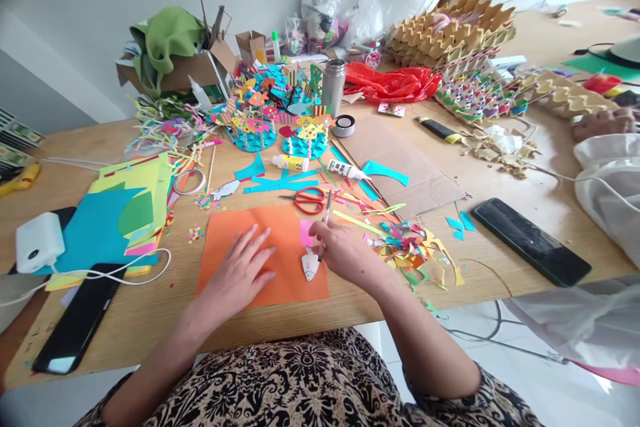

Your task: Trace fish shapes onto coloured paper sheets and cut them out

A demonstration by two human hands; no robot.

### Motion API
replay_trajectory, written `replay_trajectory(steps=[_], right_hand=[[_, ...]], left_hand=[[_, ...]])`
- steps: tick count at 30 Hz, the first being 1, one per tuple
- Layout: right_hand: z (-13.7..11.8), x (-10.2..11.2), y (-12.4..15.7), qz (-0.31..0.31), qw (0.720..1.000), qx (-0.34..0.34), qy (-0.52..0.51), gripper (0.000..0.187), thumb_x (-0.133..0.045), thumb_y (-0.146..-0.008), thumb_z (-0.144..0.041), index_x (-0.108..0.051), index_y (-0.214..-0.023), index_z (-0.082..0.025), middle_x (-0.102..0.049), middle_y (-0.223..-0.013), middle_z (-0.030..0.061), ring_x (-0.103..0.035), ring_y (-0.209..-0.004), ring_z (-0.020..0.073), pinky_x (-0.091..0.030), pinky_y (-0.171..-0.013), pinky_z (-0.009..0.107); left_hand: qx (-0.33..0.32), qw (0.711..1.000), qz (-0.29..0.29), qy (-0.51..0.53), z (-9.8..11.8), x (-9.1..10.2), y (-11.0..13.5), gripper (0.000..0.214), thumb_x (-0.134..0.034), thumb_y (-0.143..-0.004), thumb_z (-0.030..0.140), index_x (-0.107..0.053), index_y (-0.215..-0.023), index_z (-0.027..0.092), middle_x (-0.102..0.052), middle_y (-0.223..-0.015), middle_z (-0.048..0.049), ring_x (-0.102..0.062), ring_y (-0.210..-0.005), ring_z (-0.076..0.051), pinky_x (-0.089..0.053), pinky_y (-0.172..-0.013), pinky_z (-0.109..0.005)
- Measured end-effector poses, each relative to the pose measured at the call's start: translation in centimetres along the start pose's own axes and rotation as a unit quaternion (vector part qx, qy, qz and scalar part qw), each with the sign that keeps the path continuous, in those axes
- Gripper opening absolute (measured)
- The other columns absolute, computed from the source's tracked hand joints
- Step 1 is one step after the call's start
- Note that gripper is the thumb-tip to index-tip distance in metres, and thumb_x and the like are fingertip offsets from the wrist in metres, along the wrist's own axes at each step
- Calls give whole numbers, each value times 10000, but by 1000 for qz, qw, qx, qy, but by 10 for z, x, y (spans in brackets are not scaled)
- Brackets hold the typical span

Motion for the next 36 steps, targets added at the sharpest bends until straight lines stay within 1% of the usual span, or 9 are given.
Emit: replay_trajectory(steps=[3,6,10,13,17,24,27,31,36], right_hand=[[4,12,4,43,998,7,-37,203,-488,-858,-104,-578,-1023,-182,-659,-929,79,-606,-780,179,-421,-675,276],[0,11,9,44,997,46,-41,212,-455,-857,-63,-598,-962,-180,-659,-899,79,-599,-833,194,-438,-700,296],[-6,0,13,54,994,84,-37,194,-498,-855,-68,-603,-963,-191,-643,-910,85,-547,-946,226,-457,-760,326],[-7,-11,13,43,996,78,-22,158,-540,-862,-115,-595,-990,-190,-631,-954,96,-520,-989,246,-465,-800,347],[-5,-22,10,20,998,56,24,233,-567,-828,-107,-590,-1052,-167,-612,-1011,120,-507,-1036,270,-457,-850,374],[0,-27,2,4,999,40,25,382,-565,-740,-39,-564,-1103,-160,-580,-1061,125,-496,-1033,266,-443,-856,361],[2,-27,0,8,999,26,-25,389,-537,-738,-18,-561,-1096,-168,-589,-1027,108,-535,-975,231,-446,-829,334],[4,-26,-1,10,989,-5,-145,304,-492,-805,-64,-572,-1071,-185,-605,-842,39,-565,-718,149,-444,-677,270],[2,-5,2,26,958,2,-285,207,-587,-818,-230,-585,-1020,-186,-549,-726,-12,-524,-645,129,-432,-613,261]], left_hand=[[-61,997,11,38,19,2,0,291,-535,-921,296,-608,-1177,178,-515,-1396,-94,-330,-1388,-277,-306,-1143,-498],[-97,993,12,66,33,-4,1,307,-540,-921,314,-598,-1189,174,-554,-1352,-81,-367,-1365,-260,-324,-1141,-459],[-94,993,-1,76,39,-12,3,338,-585,-898,336,-589,-1200,185,-574,-1318,-83,-414,-1327,-260,-359,-1116,-449],[-91,993,-11,75,39,-14,7,392,-652,-847,377,-594,-1179,179,-575,-1307,-93,-450,-1289,-269,-389,-1087,-431],[-73,996,-15,56,38,-14,12,464,-722,-780,397,-590,-1159,166,-596,-1265,-89,-508,-1203,-271,-415,-1049,-413],[-80,996,4,24,41,-16,13,288,-668,-835,325,-602,-1062,162,-626,-1185,-101,-538,-1155,-248,-423,-1021,-394],[-91,996,11,10,42,-17,15,196,-624,-859,287,-615,-1004,155,-624,-1198,-123,-536,-1173,-256,-419,-1022,-400],[-106,994,9,-7,43,-17,17,117,-588,-850,218,-632,-933,149,-617,-1231,-130,-526,-1203,-262,-412,-1038,-388],[-101,994,45,16,44,-14,18,118,-579,-816,150,-647,-912,147,-662,-1152,-89,-561,-1143,-247,-441,-1015,-371]])
Point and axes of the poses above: each hand's wrist, its own y-axis away from the middle knuckle, its own x-axis out of the back of the hand, z = x × y, the point moved 3 cm from there along -y, towards the middle knuckle
